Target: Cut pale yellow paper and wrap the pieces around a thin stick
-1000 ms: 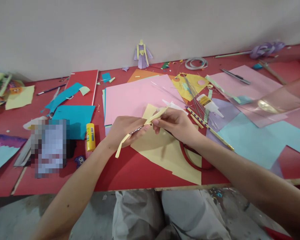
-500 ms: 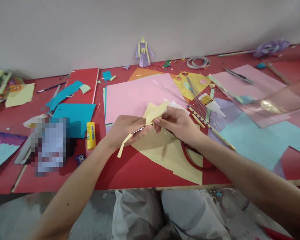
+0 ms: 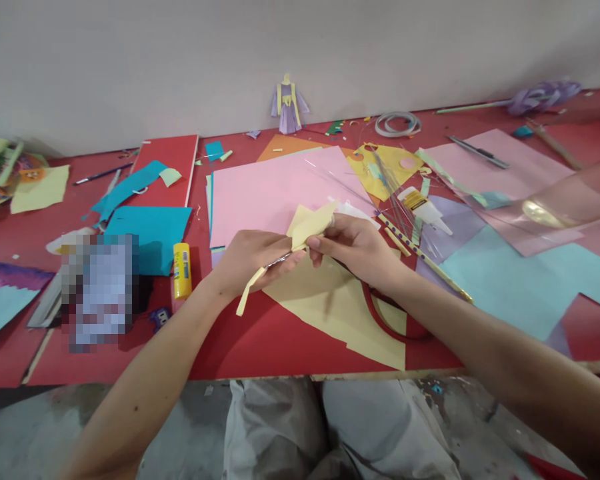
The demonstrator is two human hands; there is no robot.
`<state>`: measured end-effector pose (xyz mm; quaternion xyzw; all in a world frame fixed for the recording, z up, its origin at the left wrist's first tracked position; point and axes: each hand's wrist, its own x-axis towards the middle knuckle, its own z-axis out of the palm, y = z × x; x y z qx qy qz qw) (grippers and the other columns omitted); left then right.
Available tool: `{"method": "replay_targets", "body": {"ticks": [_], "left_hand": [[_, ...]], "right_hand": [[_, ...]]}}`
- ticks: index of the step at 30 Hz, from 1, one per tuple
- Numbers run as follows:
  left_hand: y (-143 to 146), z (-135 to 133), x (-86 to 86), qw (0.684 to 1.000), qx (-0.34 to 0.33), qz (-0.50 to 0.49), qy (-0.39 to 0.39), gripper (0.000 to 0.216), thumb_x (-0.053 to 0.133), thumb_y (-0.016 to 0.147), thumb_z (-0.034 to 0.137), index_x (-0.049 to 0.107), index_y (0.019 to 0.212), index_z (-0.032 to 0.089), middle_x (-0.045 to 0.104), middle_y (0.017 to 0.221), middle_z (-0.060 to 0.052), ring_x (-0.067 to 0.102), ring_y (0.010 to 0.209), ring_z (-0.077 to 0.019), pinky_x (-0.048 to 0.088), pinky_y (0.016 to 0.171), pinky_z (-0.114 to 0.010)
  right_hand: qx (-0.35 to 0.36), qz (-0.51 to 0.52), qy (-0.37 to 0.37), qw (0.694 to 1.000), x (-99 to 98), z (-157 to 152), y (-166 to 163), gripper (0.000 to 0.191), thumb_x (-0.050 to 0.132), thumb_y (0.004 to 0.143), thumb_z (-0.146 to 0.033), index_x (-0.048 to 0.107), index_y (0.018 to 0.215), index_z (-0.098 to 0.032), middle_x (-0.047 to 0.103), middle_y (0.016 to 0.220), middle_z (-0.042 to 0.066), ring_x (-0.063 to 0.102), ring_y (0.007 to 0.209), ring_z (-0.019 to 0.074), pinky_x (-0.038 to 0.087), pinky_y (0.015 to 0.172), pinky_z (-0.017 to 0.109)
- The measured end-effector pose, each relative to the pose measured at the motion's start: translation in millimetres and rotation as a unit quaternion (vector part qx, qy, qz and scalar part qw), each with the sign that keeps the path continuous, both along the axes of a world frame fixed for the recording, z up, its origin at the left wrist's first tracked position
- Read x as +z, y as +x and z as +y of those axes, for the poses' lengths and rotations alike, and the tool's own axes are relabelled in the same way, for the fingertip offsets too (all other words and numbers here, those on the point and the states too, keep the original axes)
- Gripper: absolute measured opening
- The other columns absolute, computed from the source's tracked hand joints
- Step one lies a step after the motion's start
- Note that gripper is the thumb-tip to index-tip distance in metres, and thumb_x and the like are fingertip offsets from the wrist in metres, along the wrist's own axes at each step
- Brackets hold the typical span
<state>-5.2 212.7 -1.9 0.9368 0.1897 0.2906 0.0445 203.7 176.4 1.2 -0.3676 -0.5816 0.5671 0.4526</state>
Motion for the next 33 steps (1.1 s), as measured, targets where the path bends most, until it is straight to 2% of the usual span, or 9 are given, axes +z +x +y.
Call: {"method": "replay_targets", "body": {"ticks": [8,15,23,33], "left_hand": [[1.7,-0.3,1.9,1.000,-0.001,0.005,0.028,0.036,0.042,0.102,0.034,0.061,0.077,0.018,0.064,0.063,0.000,0.055,0.051,-0.0114,0.033,0.048,-0.025],[1.0,-1.3,1.2,1.000,0.005,0.000,0.013,0.036,0.042,0.102,0.037,0.062,0.078,0.018,0.064,0.063,0.000,0.055,0.051,-0.0110,0.033,0.048,-0.025],[1.9,-0.8,3.4,0.999,-0.002,-0.001,0.033,0.037,0.044,0.101,0.035,0.060,0.073,0.017,0.063,0.061,-0.001,0.053,0.050,-0.0119,0.032,0.046,-0.026],[2.7,-1.4,5.6,1.000,-0.004,0.008,0.030,0.038,0.039,0.102,0.038,0.065,0.082,0.018,0.064,0.063,-0.001,0.055,0.051,-0.0117,0.034,0.047,-0.025]], "right_hand": [[-0.012,-0.013,-0.002,1.000,1.1,-0.3,-0.8,0.030,0.075,0.079,-0.043,0.063,0.079,-0.016,0.064,0.068,-0.001,0.061,0.061,0.0104,0.053,0.061,0.024],[-0.006,-0.002,0.002,1.000,-1.0,-0.2,-0.8,0.027,0.075,0.080,-0.041,0.064,0.080,-0.016,0.064,0.068,-0.001,0.061,0.062,0.0101,0.053,0.061,0.023],[-0.007,-0.010,0.013,1.000,-0.4,0.1,-0.4,0.027,0.072,0.084,-0.041,0.064,0.079,-0.016,0.064,0.068,-0.001,0.061,0.062,0.0096,0.053,0.061,0.023],[-0.017,-0.026,0.006,1.000,-2.5,0.0,0.3,0.029,0.073,0.081,-0.045,0.064,0.079,-0.017,0.066,0.071,0.001,0.062,0.063,0.0117,0.054,0.064,0.026]]}}
